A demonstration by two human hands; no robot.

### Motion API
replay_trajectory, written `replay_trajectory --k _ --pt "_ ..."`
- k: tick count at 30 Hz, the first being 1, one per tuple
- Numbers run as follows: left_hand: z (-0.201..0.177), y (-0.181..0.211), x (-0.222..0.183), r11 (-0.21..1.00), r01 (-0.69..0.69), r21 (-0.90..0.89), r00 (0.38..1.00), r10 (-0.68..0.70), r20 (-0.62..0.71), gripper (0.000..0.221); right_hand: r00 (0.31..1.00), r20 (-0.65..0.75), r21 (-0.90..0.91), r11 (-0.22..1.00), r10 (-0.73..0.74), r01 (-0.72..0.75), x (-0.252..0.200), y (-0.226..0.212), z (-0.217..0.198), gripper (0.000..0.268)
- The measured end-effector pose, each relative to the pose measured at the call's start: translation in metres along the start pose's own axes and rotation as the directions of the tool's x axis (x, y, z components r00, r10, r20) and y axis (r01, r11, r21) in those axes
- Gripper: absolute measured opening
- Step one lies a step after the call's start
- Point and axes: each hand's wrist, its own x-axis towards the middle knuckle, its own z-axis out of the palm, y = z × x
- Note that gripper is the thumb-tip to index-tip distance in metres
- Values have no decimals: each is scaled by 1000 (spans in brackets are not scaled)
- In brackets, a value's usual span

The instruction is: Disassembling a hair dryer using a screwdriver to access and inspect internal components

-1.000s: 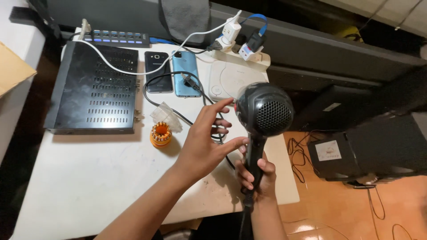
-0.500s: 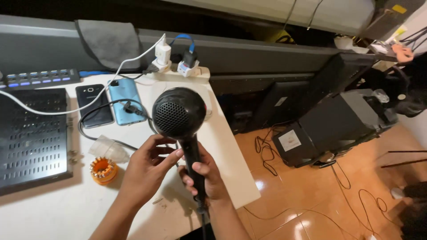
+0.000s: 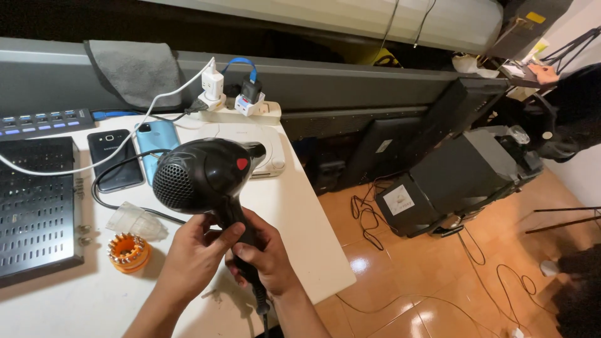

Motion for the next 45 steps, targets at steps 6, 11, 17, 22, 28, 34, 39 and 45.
replay_trajectory --k 6,11,17,22,28,34,39,45 --pt "-2 5 -12 985 -146 -96 989 147 6 30 988 -64 -211 970 -137 121 0 6 13 51" --pt "1 16 -16 965 -233 -117 972 225 -74 28 963 -173 -628 776 -208 55 -9 -15 -2 32" --pt "-4 19 -30 947 -300 112 939 314 -140 27 901 -65 -748 619 -428 240 -12 -74 -3 67" --pt "-1 20 -33 913 -318 257 937 344 -64 30 927 139 -838 457 -349 297 18 -105 9 89" --pt "-3 13 -26 940 -292 178 956 289 41 45 944 126 -890 386 -305 244 36 -114 5 80" --pt "-4 6 -22 917 -318 239 946 323 19 35 944 163 -778 551 -285 301 44 -102 -24 81" --pt "-1 -3 -18 921 -377 100 919 385 -84 61 904 135 -671 634 -406 385 51 -82 -51 89" --pt "-1 -5 -17 832 -451 322 850 511 -130 59 892 -53 -634 705 -448 316 40 -45 -29 84"
